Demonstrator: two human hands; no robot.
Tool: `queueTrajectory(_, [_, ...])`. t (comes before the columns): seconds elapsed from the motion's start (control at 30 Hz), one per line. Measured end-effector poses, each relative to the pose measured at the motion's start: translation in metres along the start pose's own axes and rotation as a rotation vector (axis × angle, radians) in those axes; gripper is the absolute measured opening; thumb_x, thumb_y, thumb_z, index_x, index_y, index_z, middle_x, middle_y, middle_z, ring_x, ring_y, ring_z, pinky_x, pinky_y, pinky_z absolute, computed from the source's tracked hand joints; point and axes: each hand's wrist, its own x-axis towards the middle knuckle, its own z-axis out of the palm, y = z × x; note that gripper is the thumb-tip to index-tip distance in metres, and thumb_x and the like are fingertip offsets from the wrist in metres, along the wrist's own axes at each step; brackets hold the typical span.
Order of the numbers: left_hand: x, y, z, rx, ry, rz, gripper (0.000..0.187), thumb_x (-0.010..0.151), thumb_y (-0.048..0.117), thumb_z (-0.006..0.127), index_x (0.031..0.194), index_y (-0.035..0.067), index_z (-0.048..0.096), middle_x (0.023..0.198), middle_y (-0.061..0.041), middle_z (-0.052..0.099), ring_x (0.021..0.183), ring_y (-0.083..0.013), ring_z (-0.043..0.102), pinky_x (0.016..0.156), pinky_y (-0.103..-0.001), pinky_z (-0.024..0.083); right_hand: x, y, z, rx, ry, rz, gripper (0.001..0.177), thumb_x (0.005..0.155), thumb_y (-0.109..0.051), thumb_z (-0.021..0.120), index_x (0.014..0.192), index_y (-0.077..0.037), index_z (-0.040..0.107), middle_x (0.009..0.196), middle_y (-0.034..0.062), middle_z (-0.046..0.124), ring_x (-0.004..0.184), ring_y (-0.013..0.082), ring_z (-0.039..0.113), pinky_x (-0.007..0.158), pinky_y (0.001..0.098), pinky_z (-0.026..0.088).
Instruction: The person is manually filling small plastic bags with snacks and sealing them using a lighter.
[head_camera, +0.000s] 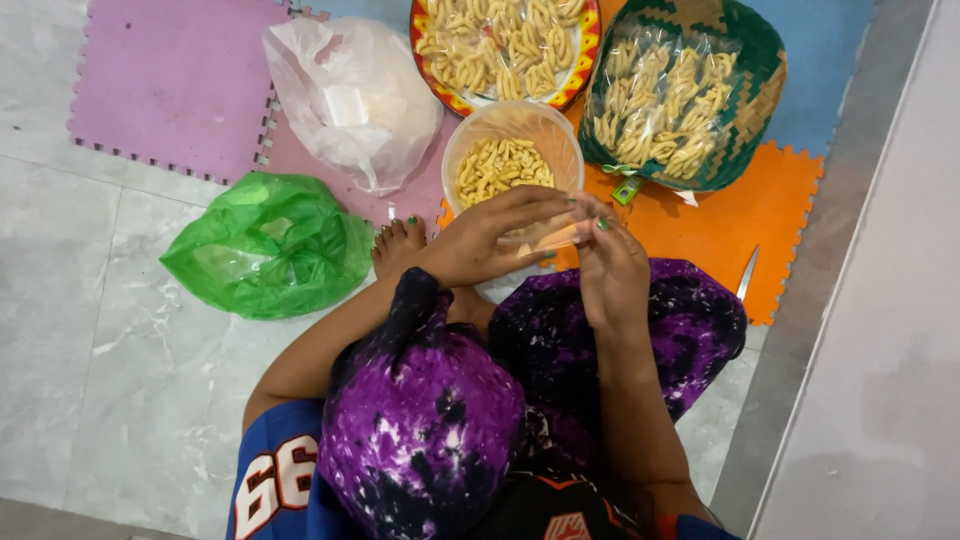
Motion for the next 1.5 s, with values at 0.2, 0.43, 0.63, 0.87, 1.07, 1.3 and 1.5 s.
queueTrajectory(0.2, [-0.004,-0.003,0.009,-0.168,0.082,-0.177,0.030,0.109,0.014,0.052,0.133,0.006,0.066,0.119,-0.020,0.072,0.105,-0.0389,0.072,0.083,-0.046,0.061,-0.001,0.000,0.007,-0.501,-0.071,-0.334,0.048,0.108,-0.041,0.053,0.118,0.003,0.068,0.152,0.0182,0.043,0.135,0.0291,0.040,0.110,0.0396,0.040])
queueTrajectory(0.43, [-0.001,0.003,0.006,-0.318,0.028,-0.320,0.053,0.113,0.033,0.031,0.115,0.000,0.072,0.093,-0.019,0.075,0.084,-0.0292,0.073,0.074,-0.042,0.059,-0.001,0.004,0.008,-0.617,-0.140,-0.393,0.024,0.098,-0.022,0.073,0.105,-0.001,0.065,0.146,0.0180,0.045,0.141,0.0361,0.040,0.118,0.0500,0.034])
queueTrajectory(0.63, [-0.004,0.000,0.007,-0.366,0.003,-0.325,0.055,0.113,0.034,0.028,0.116,-0.001,0.070,0.101,-0.019,0.072,0.090,-0.0283,0.070,0.078,-0.043,0.058,-0.005,0.003,0.020,-0.495,-0.213,-0.303,0.029,0.104,-0.028,0.062,0.105,0.000,0.070,0.142,0.0226,0.051,0.142,0.0397,0.044,0.116,0.0542,0.035])
queueTrajectory(0.87, [-0.020,-0.023,0.008,-0.316,-0.047,-0.332,0.051,0.114,0.028,0.031,0.130,-0.010,0.062,0.111,-0.030,0.067,0.099,-0.0352,0.068,0.080,-0.046,0.060,-0.001,0.008,0.011,-0.148,-0.200,-0.140,0.028,0.106,-0.024,0.058,0.101,-0.002,0.075,0.143,0.0234,0.052,0.137,0.0358,0.051,0.113,0.0522,0.042])
queueTrajectory(1.07, [-0.041,-0.055,0.028,-0.446,-0.004,-0.375,0.045,0.114,0.022,0.034,0.125,-0.006,0.067,0.098,-0.022,0.069,0.087,-0.0260,0.064,0.073,-0.044,0.058,-0.016,-0.047,0.052,-0.615,-0.274,-0.102,0.021,0.097,-0.025,0.070,0.101,-0.007,0.081,0.084,0.0049,0.072,0.085,0.0149,0.064,0.089,0.0322,0.051])
queueTrajectory(1.3, [-0.009,-0.003,0.012,-0.521,0.036,-0.249,0.062,0.109,0.027,0.057,0.156,-0.002,0.031,0.154,-0.033,0.041,0.139,-0.0414,0.044,0.112,-0.059,0.041,-0.006,0.007,0.021,0.028,-0.192,0.052,0.061,0.108,-0.045,0.042,0.127,0.007,0.067,0.113,0.0157,0.076,0.108,0.0217,0.071,0.106,0.0396,0.049])
queueTrajectory(1.5, [0.008,-0.024,0.024,-0.708,0.155,-0.125,0.084,0.104,0.033,0.068,0.168,0.018,0.016,0.160,-0.018,0.045,0.146,-0.0284,0.046,0.119,-0.045,0.037,-0.013,0.022,0.033,0.355,-0.466,0.141,0.055,0.112,-0.045,0.026,0.144,-0.016,0.060,0.146,-0.0006,0.061,0.134,0.0196,0.052,0.113,0.0419,0.041])
